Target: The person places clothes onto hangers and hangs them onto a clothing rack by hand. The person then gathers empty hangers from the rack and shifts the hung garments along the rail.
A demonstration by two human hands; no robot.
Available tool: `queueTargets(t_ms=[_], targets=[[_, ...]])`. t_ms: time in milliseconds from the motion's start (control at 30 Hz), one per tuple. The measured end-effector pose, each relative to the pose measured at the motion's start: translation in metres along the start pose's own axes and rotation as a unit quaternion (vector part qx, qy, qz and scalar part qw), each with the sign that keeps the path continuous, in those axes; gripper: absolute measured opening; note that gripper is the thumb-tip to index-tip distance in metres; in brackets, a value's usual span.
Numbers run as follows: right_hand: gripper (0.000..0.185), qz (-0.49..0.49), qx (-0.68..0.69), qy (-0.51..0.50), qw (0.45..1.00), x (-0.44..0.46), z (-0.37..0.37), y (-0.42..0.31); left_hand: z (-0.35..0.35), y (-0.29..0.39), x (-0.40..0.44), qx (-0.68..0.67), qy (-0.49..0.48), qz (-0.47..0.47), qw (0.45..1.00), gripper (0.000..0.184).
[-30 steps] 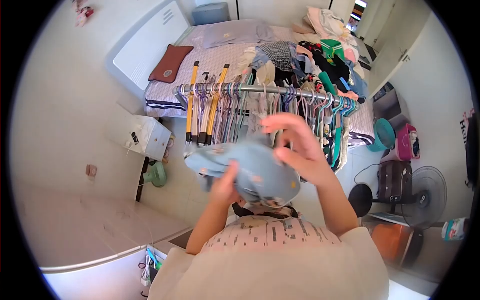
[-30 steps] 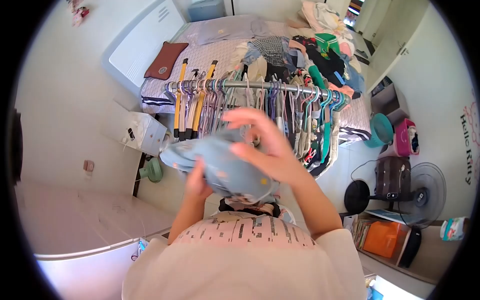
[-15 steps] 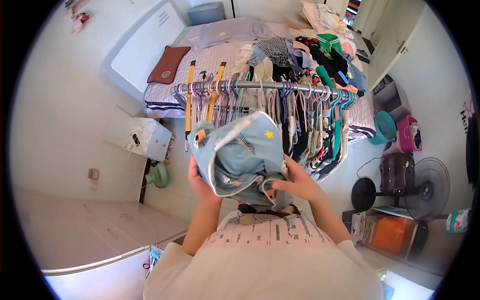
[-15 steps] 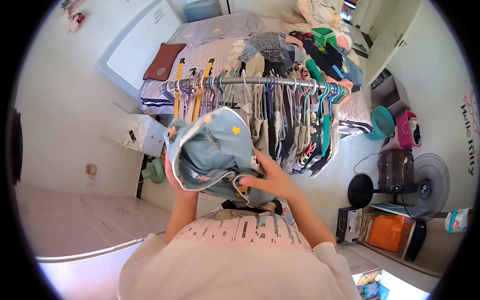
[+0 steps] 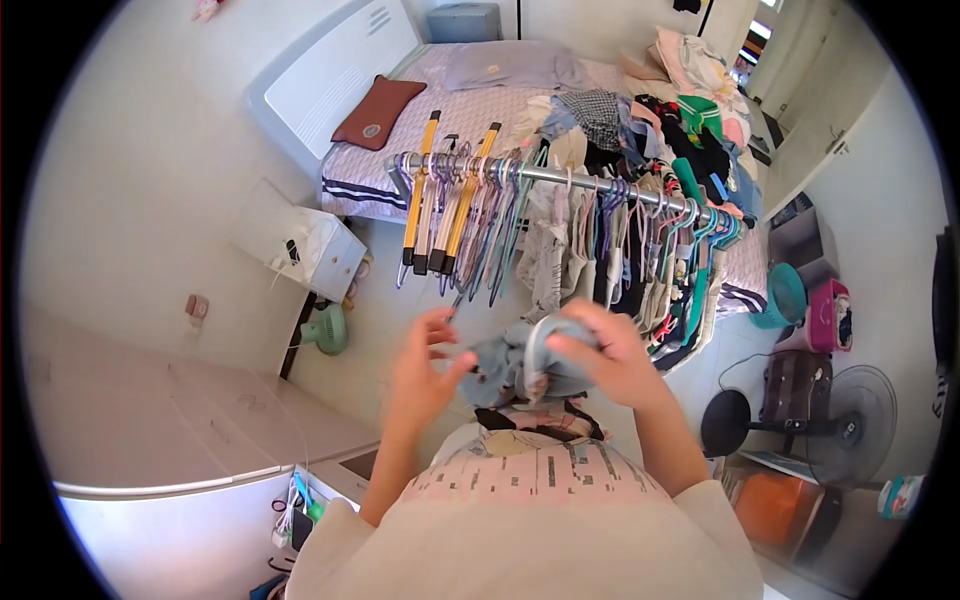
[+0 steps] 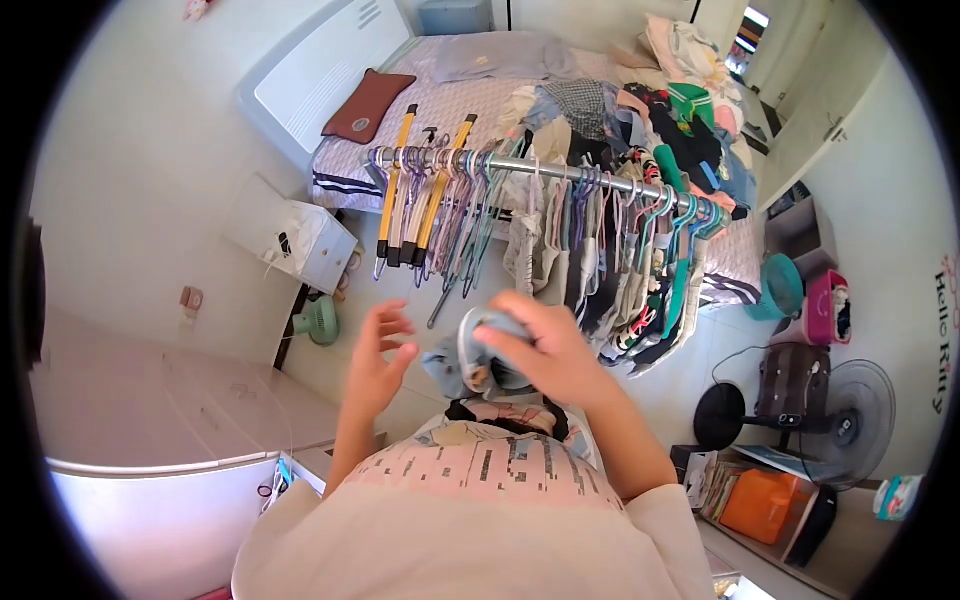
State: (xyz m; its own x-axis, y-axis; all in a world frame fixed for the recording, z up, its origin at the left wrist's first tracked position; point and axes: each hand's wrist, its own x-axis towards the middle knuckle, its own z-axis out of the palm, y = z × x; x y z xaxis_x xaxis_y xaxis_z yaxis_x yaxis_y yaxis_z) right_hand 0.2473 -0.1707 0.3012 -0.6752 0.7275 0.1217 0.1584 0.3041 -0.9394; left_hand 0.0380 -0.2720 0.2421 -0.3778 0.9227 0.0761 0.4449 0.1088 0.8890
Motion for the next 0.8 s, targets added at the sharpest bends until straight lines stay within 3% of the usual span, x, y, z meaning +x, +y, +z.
queueTargets(t_ms=[33,67,133,167,233,267,333,367,433,467,567,600,700,733,800], targets=[[0.018,-0.028,0.025,-0.041,0.998,0.005,0.008,-0.004,0.007,0.018,0.001,-0.243,0.019,0.05,0.969,0.032],[0.018,-0.033,0.051,-0.052,0.997,0.007,0.018,-0.001,0.008,0.025,0.003,-0.243,0.023,0.048,0.969,0.032],[0.019,-0.041,0.074,-0.066,0.994,0.009,0.023,0.003,0.009,0.033,0.011,-0.221,-0.166,0.018,0.961,0.021],[0.019,-0.039,0.047,-0.045,0.997,0.009,0.019,0.001,0.006,0.028,0.016,-0.223,-0.164,0.02,0.961,0.021],[0.02,-0.037,0.019,-0.023,0.999,0.007,0.01,-0.002,-0.007,0.013,0.023,-0.242,-0.254,-0.031,0.936,0.017],[0.022,-0.015,-0.019,-0.047,0.999,0.004,0.003,-0.002,-0.011,0.011,0.024,-0.242,-0.255,-0.031,0.936,0.017],[0.027,0.011,-0.097,-0.086,0.991,0.0,-0.006,0.012,-0.02,0.012,0.022,-0.4,-0.144,-0.084,0.901,0.013],[0.027,0.013,-0.095,-0.086,0.992,-0.003,-0.006,0.026,-0.023,0.015,0.022,-0.399,-0.145,-0.087,0.901,0.013],[0.028,0.031,-0.122,-0.092,0.988,-0.014,-0.003,0.061,-0.028,0.02,0.023,-0.494,-0.04,-0.113,0.861,0.014],[0.03,0.021,-0.125,-0.091,0.988,-0.02,-0.002,0.083,-0.033,0.018,0.025,-0.505,-0.055,-0.099,0.855,0.014],[0.031,0.046,-0.238,-0.035,0.969,-0.034,-0.014,0.12,-0.043,0.006,0.028,-0.474,-0.043,-0.113,0.872,0.013],[0.031,0.086,-0.218,-0.02,0.972,-0.034,-0.02,0.111,-0.043,0.006,0.027,-0.46,-0.023,-0.12,0.88,0.013],[0.034,0.06,-0.245,0.057,0.966,-0.038,-0.03,0.107,-0.053,-0.015,0.023,-0.387,-0.046,-0.12,0.913,0.008],[0.039,0.054,-0.192,0.078,0.977,-0.037,-0.031,0.099,-0.054,-0.016,0.021,-0.386,-0.047,-0.122,0.913,0.008],[0.045,0.011,-0.165,0.089,0.982,-0.036,-0.032,0.087,-0.057,-0.012,0.016,-0.254,-0.056,-0.108,0.959,0.014]])
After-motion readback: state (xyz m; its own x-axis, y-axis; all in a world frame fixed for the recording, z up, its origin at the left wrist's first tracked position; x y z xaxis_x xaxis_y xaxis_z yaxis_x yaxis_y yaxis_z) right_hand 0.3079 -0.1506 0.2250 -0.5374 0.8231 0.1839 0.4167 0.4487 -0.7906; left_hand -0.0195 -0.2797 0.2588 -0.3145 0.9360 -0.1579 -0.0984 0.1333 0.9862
